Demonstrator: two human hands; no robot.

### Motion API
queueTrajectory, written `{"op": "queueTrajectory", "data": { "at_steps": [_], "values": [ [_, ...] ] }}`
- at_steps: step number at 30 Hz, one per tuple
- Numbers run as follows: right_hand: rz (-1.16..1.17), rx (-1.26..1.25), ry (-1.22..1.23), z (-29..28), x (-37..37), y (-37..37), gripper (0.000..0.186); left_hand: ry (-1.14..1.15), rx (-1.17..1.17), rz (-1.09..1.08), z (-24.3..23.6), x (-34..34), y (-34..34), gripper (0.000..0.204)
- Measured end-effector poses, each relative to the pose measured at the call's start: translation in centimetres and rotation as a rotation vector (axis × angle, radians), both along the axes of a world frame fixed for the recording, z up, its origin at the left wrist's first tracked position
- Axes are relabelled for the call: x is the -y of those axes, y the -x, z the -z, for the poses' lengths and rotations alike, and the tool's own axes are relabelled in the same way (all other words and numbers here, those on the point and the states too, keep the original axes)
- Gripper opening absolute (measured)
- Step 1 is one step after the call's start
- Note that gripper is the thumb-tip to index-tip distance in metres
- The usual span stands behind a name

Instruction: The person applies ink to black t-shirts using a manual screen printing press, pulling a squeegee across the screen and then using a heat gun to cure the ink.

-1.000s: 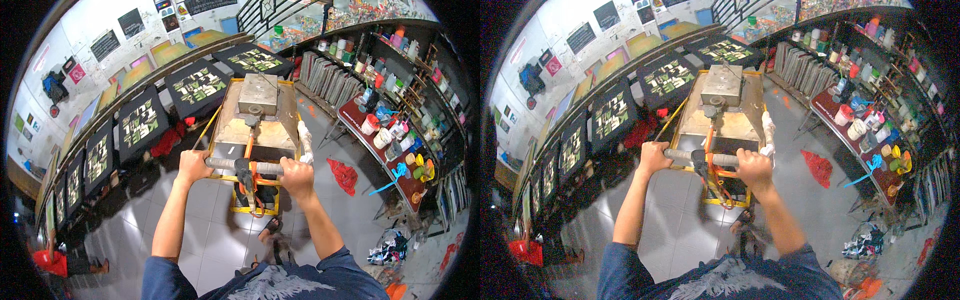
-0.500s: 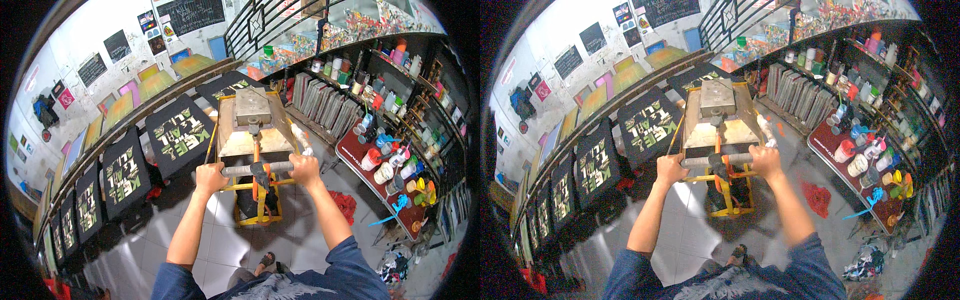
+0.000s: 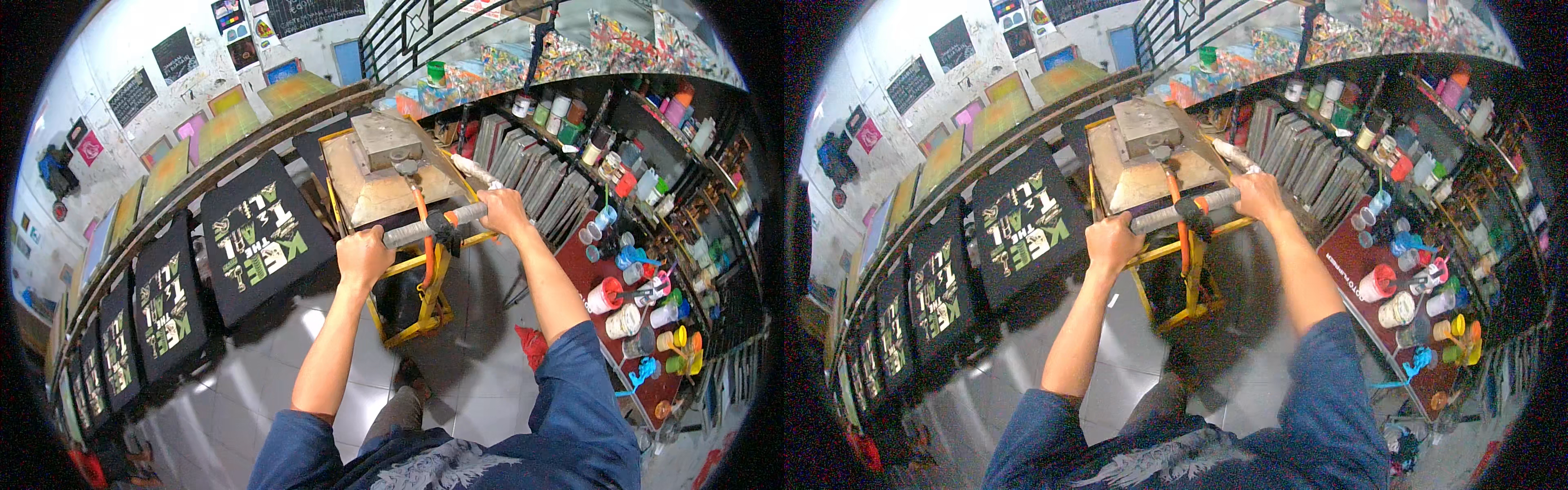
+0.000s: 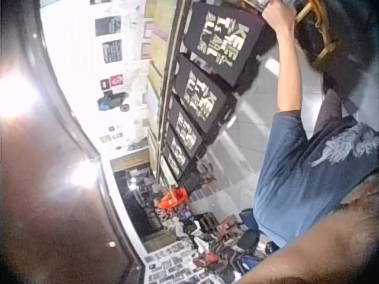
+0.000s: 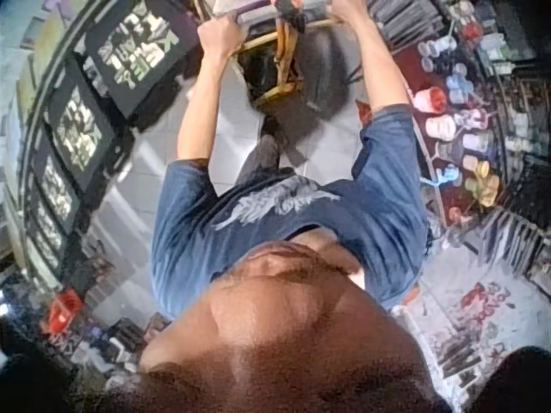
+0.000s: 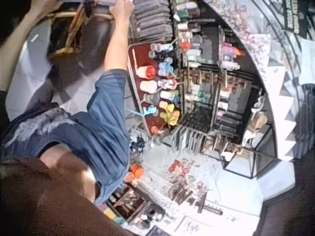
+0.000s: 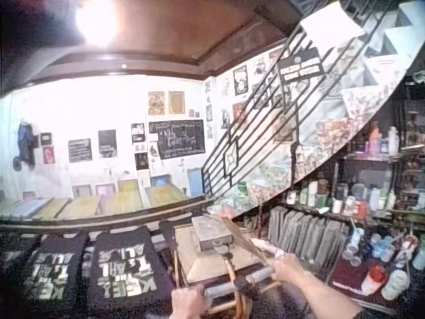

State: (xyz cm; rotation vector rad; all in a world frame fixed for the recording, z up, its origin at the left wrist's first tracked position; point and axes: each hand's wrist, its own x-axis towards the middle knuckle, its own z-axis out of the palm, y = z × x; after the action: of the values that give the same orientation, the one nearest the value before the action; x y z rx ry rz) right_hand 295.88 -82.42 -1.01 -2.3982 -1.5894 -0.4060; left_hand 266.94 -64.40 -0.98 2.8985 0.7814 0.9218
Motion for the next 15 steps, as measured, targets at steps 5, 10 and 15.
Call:
{"op": "queueTrajectory", "data": {
  "at_steps": [5,10,15],
  "values": [
    [-0.056,-0.030,-0.036,-1.1,-3.8,-6.7,0.031,0.042,-0.009,-0.046,0.3,-2.5,-6.5,0.022],
    [-0.037,-0.032,0.038,-0.7,-6.7,-10.1,0.037,0.055,0.080,-0.071,0.3,-4.4,-10.0,0.017],
    [-0.113,-0.059,-0.194,1.7,-8.2,-7.3,0.015,-0.054,0.131,0.013,0.7,-7.5,-7.3,0.024]
  ]
}}
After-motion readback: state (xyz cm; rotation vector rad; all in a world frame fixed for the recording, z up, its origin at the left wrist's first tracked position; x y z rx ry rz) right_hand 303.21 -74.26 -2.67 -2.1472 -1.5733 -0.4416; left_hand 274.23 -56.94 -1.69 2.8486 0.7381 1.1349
